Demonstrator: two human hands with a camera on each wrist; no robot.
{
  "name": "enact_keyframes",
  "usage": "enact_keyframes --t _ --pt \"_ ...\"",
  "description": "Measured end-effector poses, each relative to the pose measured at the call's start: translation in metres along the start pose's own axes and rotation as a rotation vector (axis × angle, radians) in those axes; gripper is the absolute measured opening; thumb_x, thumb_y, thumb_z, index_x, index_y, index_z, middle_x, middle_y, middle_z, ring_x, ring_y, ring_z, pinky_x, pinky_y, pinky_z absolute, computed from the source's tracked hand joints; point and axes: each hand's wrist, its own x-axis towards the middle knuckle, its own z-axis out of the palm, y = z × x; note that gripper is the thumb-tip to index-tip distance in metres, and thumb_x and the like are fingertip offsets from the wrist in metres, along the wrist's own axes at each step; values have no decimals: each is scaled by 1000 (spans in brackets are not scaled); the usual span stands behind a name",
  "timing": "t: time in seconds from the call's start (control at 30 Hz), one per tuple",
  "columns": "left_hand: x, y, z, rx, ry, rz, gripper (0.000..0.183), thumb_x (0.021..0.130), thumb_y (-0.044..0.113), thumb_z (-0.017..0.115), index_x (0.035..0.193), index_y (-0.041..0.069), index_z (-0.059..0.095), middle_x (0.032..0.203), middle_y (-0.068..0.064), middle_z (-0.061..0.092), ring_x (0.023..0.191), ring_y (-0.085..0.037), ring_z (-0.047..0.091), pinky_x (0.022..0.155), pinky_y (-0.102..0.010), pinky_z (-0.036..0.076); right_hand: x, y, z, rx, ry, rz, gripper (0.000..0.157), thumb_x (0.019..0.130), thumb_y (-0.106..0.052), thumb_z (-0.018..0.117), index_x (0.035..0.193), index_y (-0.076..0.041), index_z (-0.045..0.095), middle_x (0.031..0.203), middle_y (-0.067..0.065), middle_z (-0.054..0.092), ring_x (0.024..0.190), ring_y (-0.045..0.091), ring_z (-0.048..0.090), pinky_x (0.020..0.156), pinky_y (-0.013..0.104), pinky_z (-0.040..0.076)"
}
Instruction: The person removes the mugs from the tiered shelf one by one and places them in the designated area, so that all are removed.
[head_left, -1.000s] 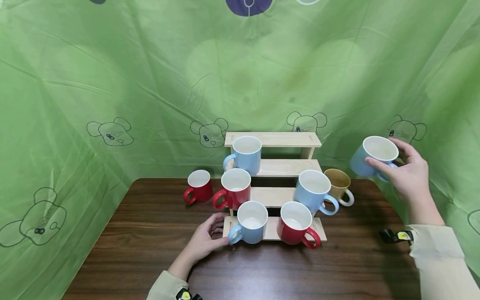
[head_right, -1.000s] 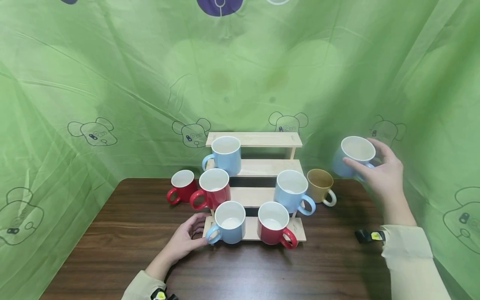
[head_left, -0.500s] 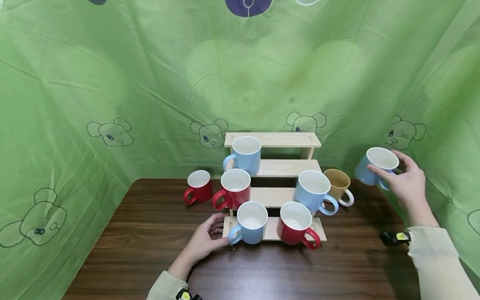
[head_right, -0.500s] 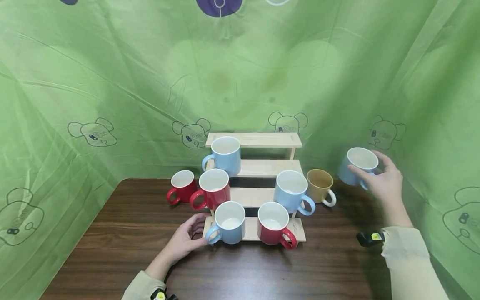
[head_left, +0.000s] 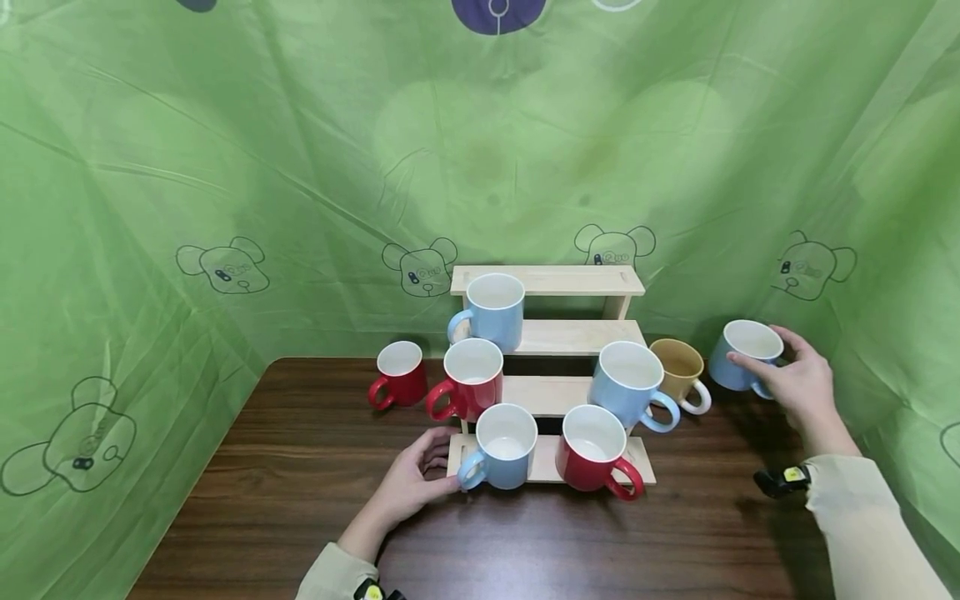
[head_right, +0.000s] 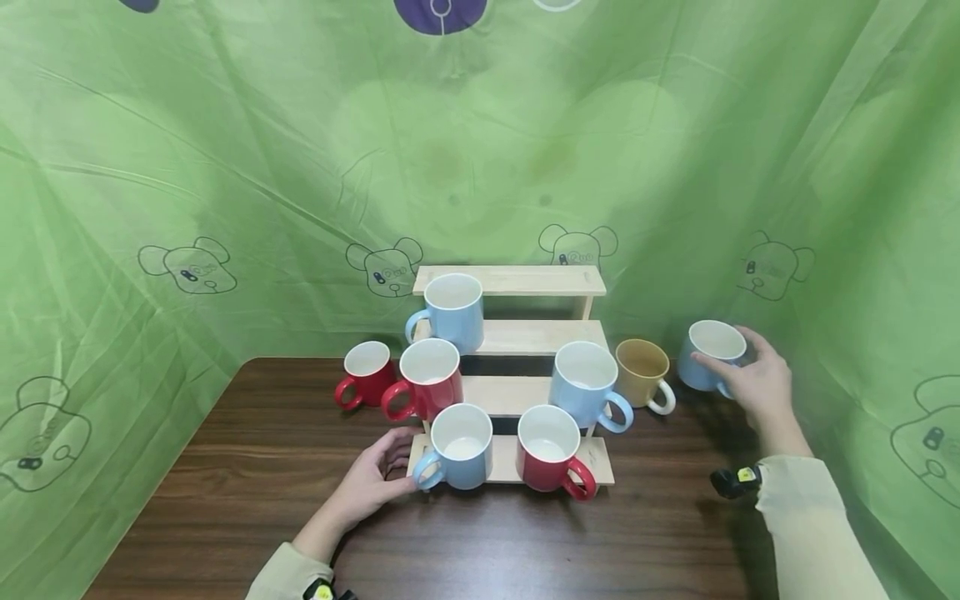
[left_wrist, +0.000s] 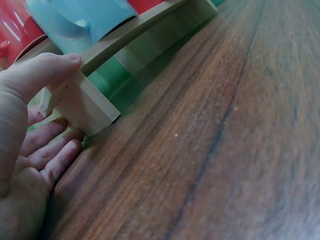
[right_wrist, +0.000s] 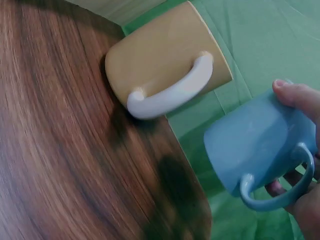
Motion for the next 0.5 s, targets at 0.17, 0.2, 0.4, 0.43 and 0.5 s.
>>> enact_keyframes --t 0.17,0.2,0.4,0.43,0.5 --pt "0 0 0 5 3 7 67 89 7 90 148 3 57 139 -18 68 122 -28 69 101 -31 59 0 4 6 75 -26 47 95 87 -33 96 164 -6 48 106 -28 57 99 -4 55 76 5 49" --pt "0 0 0 4 4 7 67 89 8 90 148 3 58 139 -19 68 122 -29 69 101 -31 59 0 5 7 80 -28 55 95 87 -33 96 164 -6 48 107 -29 57 100 -4 54 76 5 48" --pt "-1 2 0 2 -2 19 66 90 7 89 147 2 58 139 -21 68 122 -32 69 101 -32 59 1 11 10 76 -31 97 98 87 -34 96 166 -6 45 115 -19 59 101 -3 52 78 6 46" --pt "-1 2 0 3 -3 23 65 90 6 89 147 1 58 139 -21 67 123 -33 69 101 -32 59 1 12 11 66 -31 101 99 87 -35 96 166 -6 45 118 -15 60 101 -3 52 78 6 45" --pt "-1 2 0 4 -2 25 65 90 7 89 147 1 58 140 -21 67 124 -34 68 102 -32 59 2 13 11 43 -34 101 100 87 -38 96 166 -6 44 126 -6 61 101 -3 51 77 6 45"
